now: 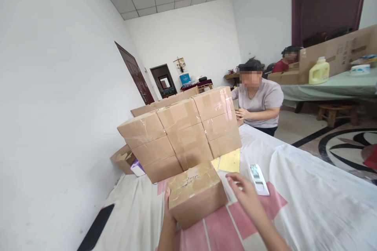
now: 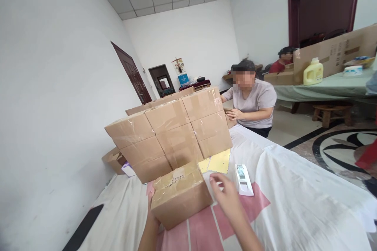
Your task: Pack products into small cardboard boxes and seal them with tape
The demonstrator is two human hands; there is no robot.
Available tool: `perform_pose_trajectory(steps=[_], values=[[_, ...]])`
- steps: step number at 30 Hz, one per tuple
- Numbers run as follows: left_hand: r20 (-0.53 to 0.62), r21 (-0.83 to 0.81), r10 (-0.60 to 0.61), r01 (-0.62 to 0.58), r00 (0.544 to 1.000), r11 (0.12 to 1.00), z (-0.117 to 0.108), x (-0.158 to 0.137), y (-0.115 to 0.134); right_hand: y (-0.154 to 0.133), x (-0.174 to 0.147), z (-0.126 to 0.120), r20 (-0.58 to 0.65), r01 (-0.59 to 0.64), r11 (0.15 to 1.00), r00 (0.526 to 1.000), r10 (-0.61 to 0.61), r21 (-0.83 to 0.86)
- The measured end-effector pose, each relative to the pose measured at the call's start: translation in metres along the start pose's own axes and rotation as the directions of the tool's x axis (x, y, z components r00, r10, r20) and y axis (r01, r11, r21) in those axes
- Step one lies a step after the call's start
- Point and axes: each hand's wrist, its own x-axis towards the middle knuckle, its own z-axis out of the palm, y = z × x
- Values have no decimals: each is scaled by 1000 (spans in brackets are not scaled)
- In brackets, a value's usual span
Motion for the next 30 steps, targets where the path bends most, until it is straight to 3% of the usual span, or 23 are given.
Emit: perform_pose_trajectory(steps=[2, 5, 7, 9, 13, 22, 30], values=[[-39, 40, 32, -30, 999, 999, 3, -3, 2, 0, 4, -35, -162, 23, 994, 986, -41, -111], [-68, 125, 80, -71, 994, 990, 1, -4, 4, 8, 10, -88, -379, -54, 962, 924, -53, -266], [-81, 156, 95, -81, 992, 984, -2, -2, 4, 16, 12, -113, -423, -143, 935, 906, -9, -324], [-94, 172, 108, -91, 990, 981, -5, 1, 4, 23, 13, -128, -378, -236, 923, 919, 111, -305], [-122, 203, 153, -127, 981, 971, -8, 5, 4, 30, 15, -128, -285, -345, 922, 915, 287, -178], [-111, 275, 185, -148, 976, 950, -2, 3, 9, 49, 18, -98, -198, -409, 900, 905, 378, -151], [-154, 310, 234, -178, 960, 934, -1, 1, 8, 54, 22, -97, -156, -459, 888, 879, 450, -27]])
